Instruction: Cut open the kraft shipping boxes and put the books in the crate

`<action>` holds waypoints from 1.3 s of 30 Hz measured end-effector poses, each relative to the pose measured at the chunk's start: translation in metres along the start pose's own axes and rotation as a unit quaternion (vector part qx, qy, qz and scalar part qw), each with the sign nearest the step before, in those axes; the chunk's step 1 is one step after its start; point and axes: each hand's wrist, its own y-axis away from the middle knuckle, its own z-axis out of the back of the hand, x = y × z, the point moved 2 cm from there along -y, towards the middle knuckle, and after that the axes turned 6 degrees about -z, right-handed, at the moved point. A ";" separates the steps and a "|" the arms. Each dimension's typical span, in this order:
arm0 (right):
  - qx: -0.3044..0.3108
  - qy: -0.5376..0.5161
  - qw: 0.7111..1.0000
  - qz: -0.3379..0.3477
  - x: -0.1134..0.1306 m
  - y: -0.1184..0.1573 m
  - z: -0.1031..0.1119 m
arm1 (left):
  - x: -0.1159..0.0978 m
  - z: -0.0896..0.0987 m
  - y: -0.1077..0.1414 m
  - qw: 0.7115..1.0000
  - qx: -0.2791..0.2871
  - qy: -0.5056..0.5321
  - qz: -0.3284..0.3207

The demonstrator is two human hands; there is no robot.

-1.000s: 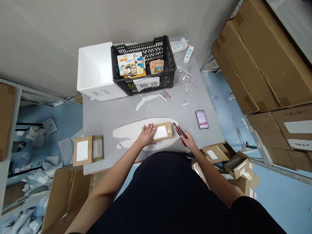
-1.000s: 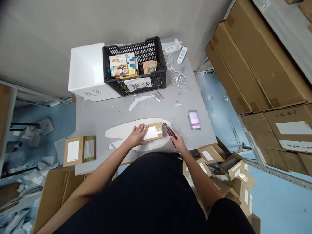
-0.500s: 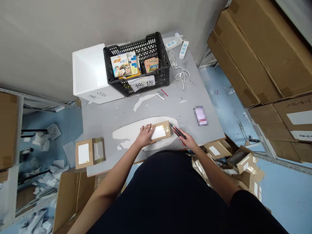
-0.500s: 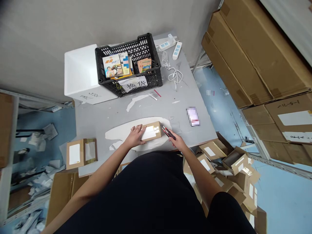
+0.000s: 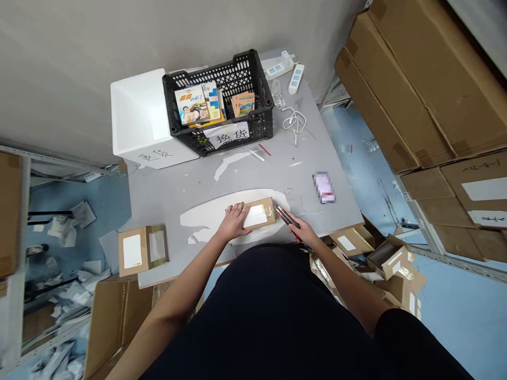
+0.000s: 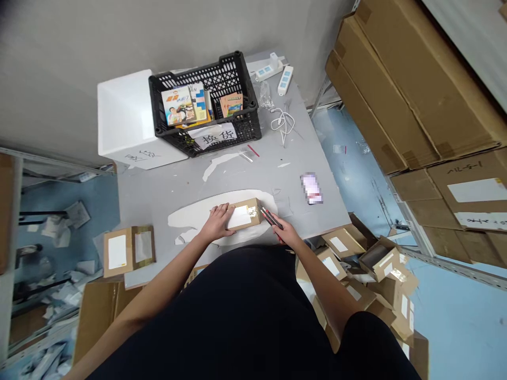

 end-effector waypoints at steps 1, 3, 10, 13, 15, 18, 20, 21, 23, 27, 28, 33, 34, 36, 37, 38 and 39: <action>0.000 0.001 1.000 -0.005 -0.001 0.000 0.000 | 0.000 -0.001 0.000 1.000 -0.001 0.000 -0.002; 0.000 0.003 1.000 -0.010 -0.002 0.001 0.000 | 0.001 -0.001 0.000 1.000 -0.001 0.001 -0.005; 0.003 -0.009 1.000 -0.001 -0.006 0.004 -0.004 | 0.003 -0.003 -0.001 1.000 0.000 0.010 -0.005; 0.007 -0.014 1.000 -0.001 -0.010 0.007 -0.006 | 0.003 -0.004 -0.001 1.000 0.001 0.014 -0.004; 0.003 -0.011 1.000 -0.005 -0.012 0.008 -0.008 | 0.003 -0.005 -0.001 1.000 0.001 0.015 -0.004; -0.006 -0.012 1.000 -0.011 -0.014 0.009 -0.009 | 0.003 -0.005 -0.001 1.000 -0.001 0.016 -0.003; -0.006 -0.015 1.000 -0.011 -0.014 0.010 -0.011 | 0.003 -0.006 -0.001 1.000 -0.001 0.016 -0.004; -0.004 -0.017 1.000 -0.010 -0.014 0.012 -0.012 | 0.003 -0.006 -0.001 1.000 0.000 0.015 -0.005; -0.003 -0.015 1.000 -0.010 -0.016 0.015 -0.014 | 0.003 -0.006 -0.001 1.000 0.000 0.013 -0.005; -0.005 -0.005 1.000 -0.019 -0.020 0.022 -0.018 | 0.002 -0.005 -0.002 1.000 -0.001 0.010 -0.001; -0.005 -0.003 1.000 -0.020 -0.021 0.023 -0.018 | 0.002 -0.005 -0.002 1.000 0.000 0.010 -0.001; -0.008 0.025 0.999 -0.028 -0.023 0.028 -0.018 | 0.001 -0.006 -0.001 1.000 0.000 0.011 0.003; -0.009 0.031 0.999 -0.030 -0.023 0.029 -0.018 | 0.001 -0.006 -0.001 1.000 0.000 0.010 0.002; -0.006 0.036 0.999 -0.032 -0.024 0.031 -0.017 | 0.001 -0.006 -0.001 1.000 0.001 0.007 -0.001; -0.003 0.036 0.999 -0.032 -0.025 0.032 -0.017 | 0.002 -0.006 -0.001 1.000 0.001 0.006 -0.003; 0.001 0.035 0.999 -0.033 -0.025 0.034 -0.016 | 0.002 -0.006 0.000 1.000 0.001 0.005 -0.005; 0.005 0.035 0.999 -0.034 -0.026 0.035 -0.016 | 0.002 -0.006 0.000 1.000 0.001 0.004 -0.007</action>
